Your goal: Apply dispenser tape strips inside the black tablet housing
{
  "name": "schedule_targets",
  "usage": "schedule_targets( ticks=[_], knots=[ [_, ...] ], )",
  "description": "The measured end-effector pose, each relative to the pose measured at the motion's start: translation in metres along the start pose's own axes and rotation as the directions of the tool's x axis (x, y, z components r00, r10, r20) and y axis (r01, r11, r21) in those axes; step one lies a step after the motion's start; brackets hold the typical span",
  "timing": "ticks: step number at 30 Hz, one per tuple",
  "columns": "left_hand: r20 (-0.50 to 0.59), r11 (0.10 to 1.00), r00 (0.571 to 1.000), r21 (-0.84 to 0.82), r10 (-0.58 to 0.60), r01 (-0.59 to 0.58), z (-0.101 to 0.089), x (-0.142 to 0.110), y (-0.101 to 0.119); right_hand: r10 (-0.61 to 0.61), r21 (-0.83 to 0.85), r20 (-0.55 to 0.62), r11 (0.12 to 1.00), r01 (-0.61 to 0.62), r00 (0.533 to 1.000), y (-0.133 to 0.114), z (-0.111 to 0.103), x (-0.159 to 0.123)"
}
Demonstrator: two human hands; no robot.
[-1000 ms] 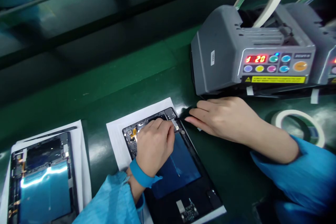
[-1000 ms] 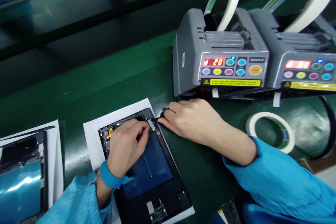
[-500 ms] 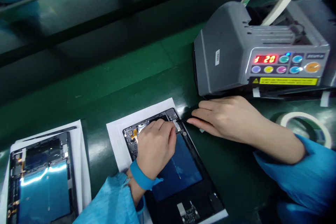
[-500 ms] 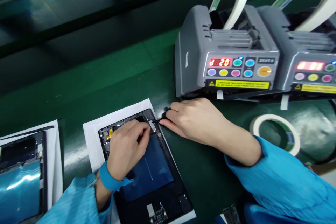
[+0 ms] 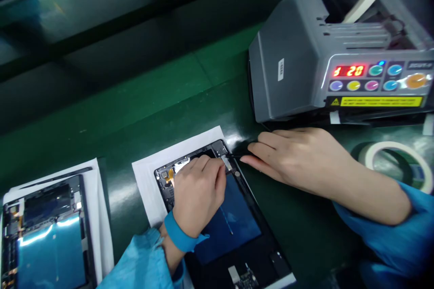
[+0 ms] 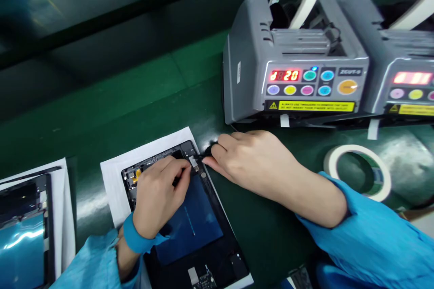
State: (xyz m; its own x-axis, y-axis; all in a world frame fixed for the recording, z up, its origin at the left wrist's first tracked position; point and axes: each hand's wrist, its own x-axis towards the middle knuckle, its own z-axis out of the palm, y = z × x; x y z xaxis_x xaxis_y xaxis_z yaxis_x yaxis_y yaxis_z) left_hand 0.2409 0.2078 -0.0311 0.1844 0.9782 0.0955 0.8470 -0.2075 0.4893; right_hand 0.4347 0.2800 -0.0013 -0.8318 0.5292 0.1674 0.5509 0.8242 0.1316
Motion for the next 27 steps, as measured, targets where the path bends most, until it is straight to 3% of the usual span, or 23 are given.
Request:
schedule_targets(
  ticks=[19,23,27],
  knots=[
    [-0.011,1.0,1.0,0.002,0.001,-0.001,0.0,0.002,0.0,-0.009,0.23,0.063,0.973,-0.006,0.998,0.018,0.012,0.001],
    [-0.013,1.0,1.0,-0.007,0.001,-0.001,-0.001,0.003,0.001,-0.007,0.362,0.095,0.932,-0.028,0.995,0.024,0.019,0.003],
    [-0.005,1.0,1.0,-0.006,0.0,0.0,-0.001,0.003,0.001,0.026,0.537,0.151,0.837,-0.105,0.988,0.027,0.024,0.001]
  ],
)
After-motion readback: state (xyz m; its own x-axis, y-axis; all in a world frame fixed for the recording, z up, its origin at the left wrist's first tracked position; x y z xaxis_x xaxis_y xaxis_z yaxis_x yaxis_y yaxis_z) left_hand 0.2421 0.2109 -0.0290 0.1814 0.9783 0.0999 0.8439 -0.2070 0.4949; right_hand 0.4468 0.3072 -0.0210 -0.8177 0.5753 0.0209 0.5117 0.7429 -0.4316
